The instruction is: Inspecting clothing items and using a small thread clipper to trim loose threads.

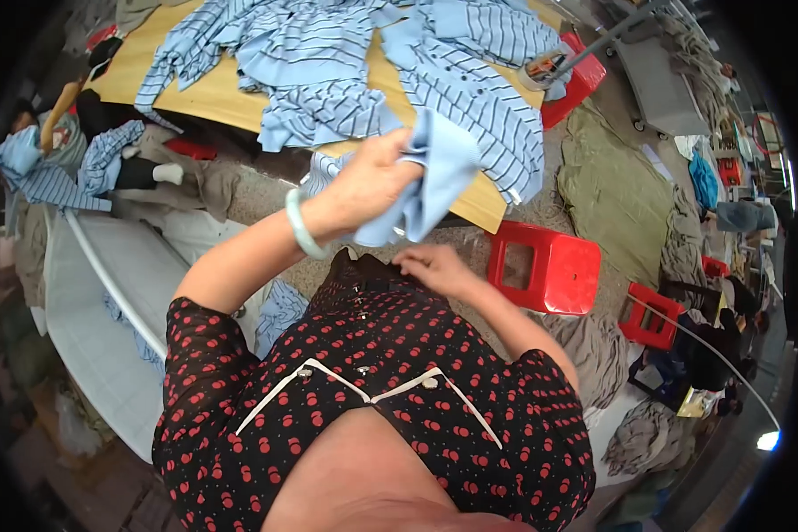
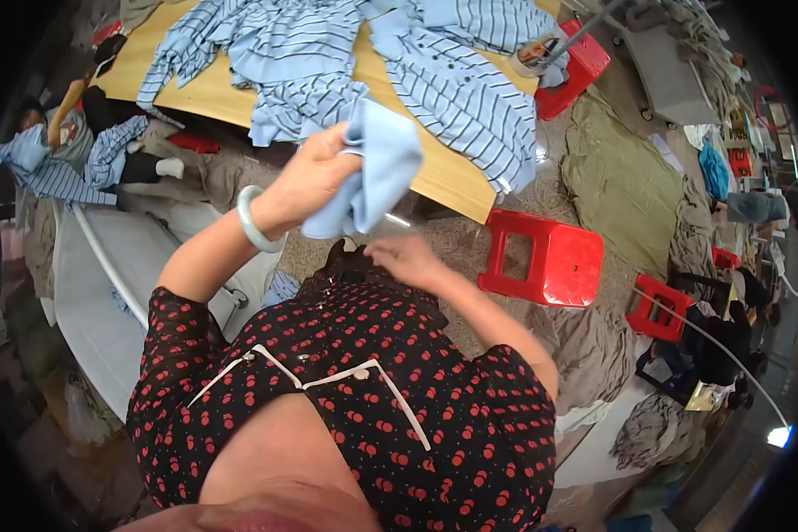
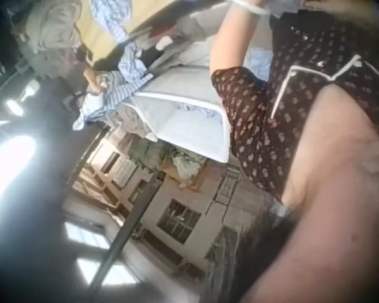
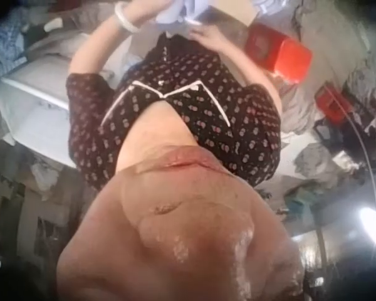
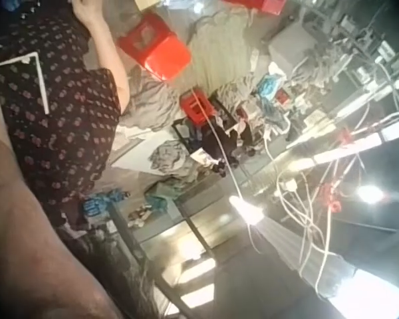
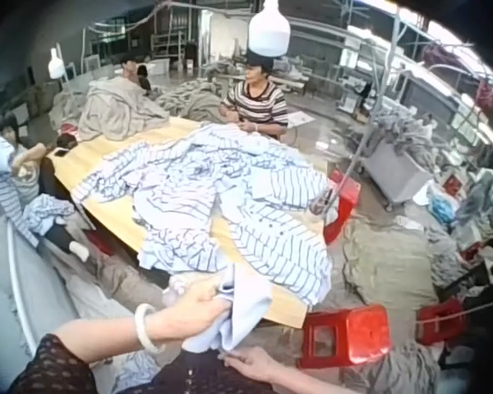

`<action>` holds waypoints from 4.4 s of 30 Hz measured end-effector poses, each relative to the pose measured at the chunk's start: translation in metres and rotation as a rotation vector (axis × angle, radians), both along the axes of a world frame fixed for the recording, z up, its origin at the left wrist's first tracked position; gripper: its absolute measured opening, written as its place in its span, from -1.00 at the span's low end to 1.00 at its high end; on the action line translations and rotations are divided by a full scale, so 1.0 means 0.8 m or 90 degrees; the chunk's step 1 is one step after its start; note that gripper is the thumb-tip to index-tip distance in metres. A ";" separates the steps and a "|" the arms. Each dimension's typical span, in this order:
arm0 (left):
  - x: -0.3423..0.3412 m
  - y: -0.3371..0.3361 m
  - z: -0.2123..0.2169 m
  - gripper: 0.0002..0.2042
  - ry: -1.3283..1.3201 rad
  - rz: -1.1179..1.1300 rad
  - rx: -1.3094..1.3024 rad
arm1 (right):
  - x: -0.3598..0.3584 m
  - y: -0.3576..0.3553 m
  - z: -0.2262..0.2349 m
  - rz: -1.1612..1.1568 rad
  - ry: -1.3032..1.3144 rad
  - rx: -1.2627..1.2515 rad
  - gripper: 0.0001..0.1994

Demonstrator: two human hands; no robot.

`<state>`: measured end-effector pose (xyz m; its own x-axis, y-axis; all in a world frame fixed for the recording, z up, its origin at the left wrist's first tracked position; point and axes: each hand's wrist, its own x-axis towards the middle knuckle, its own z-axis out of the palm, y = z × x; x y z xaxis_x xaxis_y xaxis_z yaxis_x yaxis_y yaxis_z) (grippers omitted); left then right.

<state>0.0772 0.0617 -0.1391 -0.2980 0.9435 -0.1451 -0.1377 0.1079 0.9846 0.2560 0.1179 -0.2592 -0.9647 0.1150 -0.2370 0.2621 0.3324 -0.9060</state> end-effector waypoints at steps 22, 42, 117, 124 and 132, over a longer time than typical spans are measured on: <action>-0.211 0.262 0.100 -0.78 -0.219 0.077 0.323 | 0.026 0.228 0.020 -0.401 -0.004 0.207 -0.76; -0.371 0.074 -0.243 -0.31 0.945 0.018 -0.201 | -0.373 0.285 -0.162 -0.188 -0.026 0.555 -0.66; -0.380 0.064 -0.109 -0.73 0.846 0.463 0.097 | -0.450 0.154 0.129 -0.130 0.276 0.054 -0.84; -0.491 0.099 -0.080 -0.84 0.197 0.726 0.219 | -0.435 0.161 0.134 -0.167 0.273 -0.005 -0.85; -0.408 0.118 0.057 -0.74 0.914 0.354 0.287 | -0.386 0.193 0.108 -0.200 0.202 -0.050 -0.79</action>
<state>-0.2495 0.1560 -0.0934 -0.2405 0.5629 0.7907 0.9638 0.0421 0.2632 -0.0531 0.2726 -0.1725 -0.9121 0.4075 0.0447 0.0452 0.2084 -0.9770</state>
